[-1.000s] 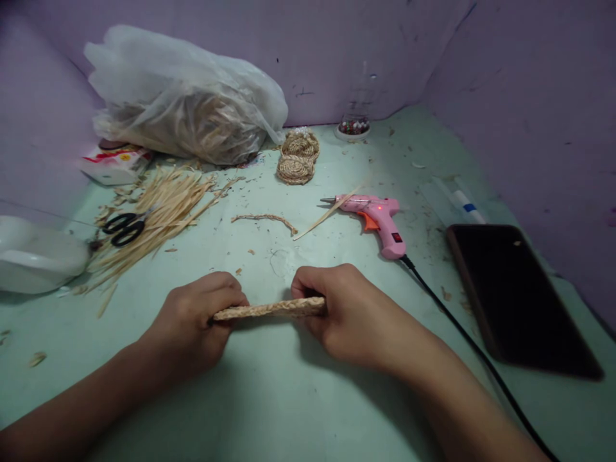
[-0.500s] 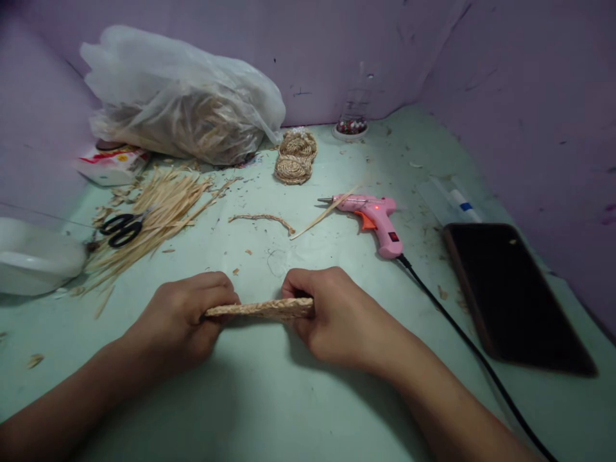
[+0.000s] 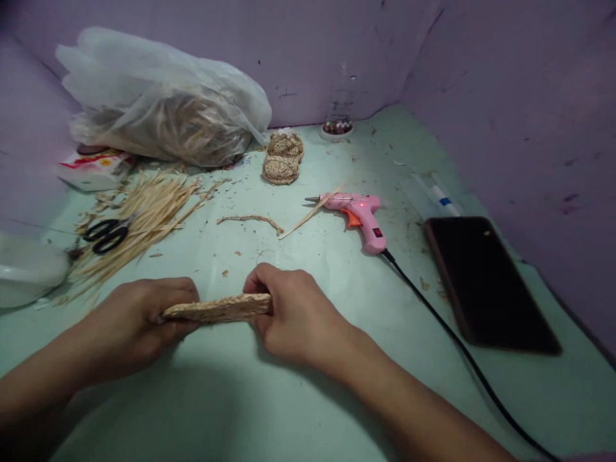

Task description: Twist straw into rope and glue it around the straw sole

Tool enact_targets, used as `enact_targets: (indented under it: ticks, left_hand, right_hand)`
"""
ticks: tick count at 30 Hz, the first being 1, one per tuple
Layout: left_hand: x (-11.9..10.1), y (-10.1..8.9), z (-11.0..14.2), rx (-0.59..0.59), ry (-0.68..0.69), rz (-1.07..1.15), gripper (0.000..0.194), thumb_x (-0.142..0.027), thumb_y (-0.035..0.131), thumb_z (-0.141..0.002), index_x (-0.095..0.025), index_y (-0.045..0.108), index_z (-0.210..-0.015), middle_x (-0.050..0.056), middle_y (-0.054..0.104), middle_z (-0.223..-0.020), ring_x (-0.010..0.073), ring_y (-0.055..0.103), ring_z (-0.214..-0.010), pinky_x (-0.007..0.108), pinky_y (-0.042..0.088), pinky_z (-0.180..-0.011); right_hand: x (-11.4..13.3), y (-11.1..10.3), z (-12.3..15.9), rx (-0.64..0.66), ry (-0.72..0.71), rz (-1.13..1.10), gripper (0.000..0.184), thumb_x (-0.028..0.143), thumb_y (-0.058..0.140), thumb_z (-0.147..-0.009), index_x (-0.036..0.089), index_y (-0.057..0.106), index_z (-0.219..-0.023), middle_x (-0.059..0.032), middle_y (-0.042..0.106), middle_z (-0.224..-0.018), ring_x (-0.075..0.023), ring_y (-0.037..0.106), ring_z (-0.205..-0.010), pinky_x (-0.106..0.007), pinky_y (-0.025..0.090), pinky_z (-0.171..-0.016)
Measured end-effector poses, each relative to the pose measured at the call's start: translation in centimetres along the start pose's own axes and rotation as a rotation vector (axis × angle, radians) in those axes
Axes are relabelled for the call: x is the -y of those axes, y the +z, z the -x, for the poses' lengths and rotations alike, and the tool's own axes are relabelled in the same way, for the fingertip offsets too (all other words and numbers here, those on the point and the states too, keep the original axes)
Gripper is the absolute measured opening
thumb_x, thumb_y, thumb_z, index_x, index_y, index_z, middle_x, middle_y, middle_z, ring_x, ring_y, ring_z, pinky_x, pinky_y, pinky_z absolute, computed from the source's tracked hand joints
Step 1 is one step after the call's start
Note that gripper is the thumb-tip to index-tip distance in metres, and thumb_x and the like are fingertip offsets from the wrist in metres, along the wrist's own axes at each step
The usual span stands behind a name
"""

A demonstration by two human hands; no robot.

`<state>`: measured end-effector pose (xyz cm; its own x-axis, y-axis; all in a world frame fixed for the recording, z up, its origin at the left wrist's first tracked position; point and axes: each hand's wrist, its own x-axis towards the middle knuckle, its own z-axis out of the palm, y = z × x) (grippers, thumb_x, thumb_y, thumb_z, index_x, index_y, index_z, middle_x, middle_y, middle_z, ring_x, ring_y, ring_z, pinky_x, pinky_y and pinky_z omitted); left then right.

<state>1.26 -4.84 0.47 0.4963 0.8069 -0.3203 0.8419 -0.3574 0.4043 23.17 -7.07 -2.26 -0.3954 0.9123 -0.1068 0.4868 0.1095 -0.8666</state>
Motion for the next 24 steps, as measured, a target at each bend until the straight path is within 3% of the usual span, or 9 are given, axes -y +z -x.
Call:
enact_targets:
  ticks: [4, 7, 9, 13, 16, 18, 21, 24]
  left_hand:
    - [0.9, -1.1, -0.3, 0.065, -0.133, 0.543, 0.013, -0.029, 0.062, -0.064, -0.018, 0.057, -0.060, -0.001, 0.053, -0.057, 0.0126, 0.046, -0.054, 0.021, 0.035, -0.049]
    - [0.7, -0.9, -0.8, 0.035, -0.190, 1.032, 0.019, -0.028, 0.069, -0.057, -0.017, 0.061, -0.070, -0.001, 0.051, -0.059, 0.0091, 0.042, -0.051, 0.019, 0.032, -0.044]
    - [0.2, -0.2, -1.2, 0.071, -0.234, 1.260, 0.024, -0.027, 0.071, -0.056, -0.016, 0.060, -0.075, -0.003, 0.045, -0.057, 0.0051, 0.032, -0.045, 0.017, 0.024, -0.038]
    - [-0.8, 1.4, -1.7, 0.188, -0.238, 1.432, 0.030, -0.022, 0.072, -0.057, -0.013, 0.057, -0.081, -0.004, 0.043, -0.060, 0.0029, 0.027, -0.045, 0.017, 0.017, -0.036]
    - [-0.9, 1.7, -1.9, 0.184, -0.193, 1.448, 0.032, -0.020, 0.071, -0.058, -0.012, 0.055, -0.084, -0.003, 0.044, -0.063, 0.0031, 0.028, -0.047, 0.017, 0.018, -0.037]
    - [-0.8, 1.7, -1.9, 0.170, -0.203, 1.459, 0.033, -0.019, 0.072, -0.057, -0.012, 0.055, -0.085, -0.003, 0.045, -0.064, 0.0031, 0.029, -0.048, 0.017, 0.017, -0.037]
    - [-0.5, 1.4, -1.9, 0.165, -0.256, 1.499, 0.032, -0.019, 0.073, -0.057, -0.012, 0.054, -0.083, -0.003, 0.044, -0.063, 0.0026, 0.028, -0.047, 0.017, 0.016, -0.037]
    - [-0.6, 1.2, -1.7, 0.177, -0.294, 1.567, 0.027, -0.019, 0.071, -0.060, -0.013, 0.055, -0.081, -0.004, 0.041, -0.061, 0.0016, 0.025, -0.047, 0.016, 0.013, -0.038]
  right_hand:
    - [0.2, -0.9, -0.1, -0.239, -0.047, -0.258, 0.049, 0.024, 0.069, -0.064, 0.022, 0.047, -0.109, -0.0012, 0.061, -0.085, -0.0145, 0.057, -0.070, -0.026, 0.046, -0.063]
    - [-0.4, -2.1, -0.3, -0.438, -0.074, -0.603, 0.046, 0.040, 0.063, -0.072, 0.022, 0.046, -0.111, -0.0067, 0.060, -0.101, -0.0186, 0.060, -0.089, -0.033, 0.050, -0.078]
    - [-1.0, -2.5, -0.6, -0.457, -0.028, -0.722, 0.042, 0.043, 0.059, -0.076, 0.022, 0.048, -0.111, -0.0086, 0.057, -0.109, -0.0201, 0.059, -0.095, -0.037, 0.050, -0.081]
    - [-1.9, -2.0, -1.3, -0.395, 0.185, -0.730, 0.053, 0.037, 0.070, -0.067, 0.020, 0.048, -0.112, -0.0134, 0.054, -0.114, -0.0245, 0.056, -0.101, -0.038, 0.053, -0.074]
    - [-2.2, -1.6, -1.6, -0.456, 0.227, -0.681, 0.051, 0.031, 0.071, -0.065, 0.019, 0.048, -0.109, -0.0133, 0.054, -0.112, -0.0235, 0.058, -0.093, -0.039, 0.054, -0.070]
    - [-2.2, -1.5, -1.4, -0.566, 0.104, -0.517, 0.041, 0.028, 0.068, -0.069, 0.020, 0.051, -0.105, -0.0105, 0.054, -0.109, -0.0221, 0.058, -0.090, -0.041, 0.052, -0.074]
    - [-1.7, -1.5, -0.8, -0.663, -0.290, -0.075, 0.028, 0.018, 0.065, -0.072, 0.023, 0.057, -0.099, -0.0070, 0.056, -0.105, -0.0222, 0.053, -0.097, -0.044, 0.044, -0.088]
    - [-0.6, -1.1, -0.4, -0.533, -0.555, 0.214, 0.030, 0.009, 0.062, -0.072, 0.022, 0.059, -0.099, -0.0078, 0.057, -0.104, -0.0224, 0.051, -0.100, -0.041, 0.040, -0.090]
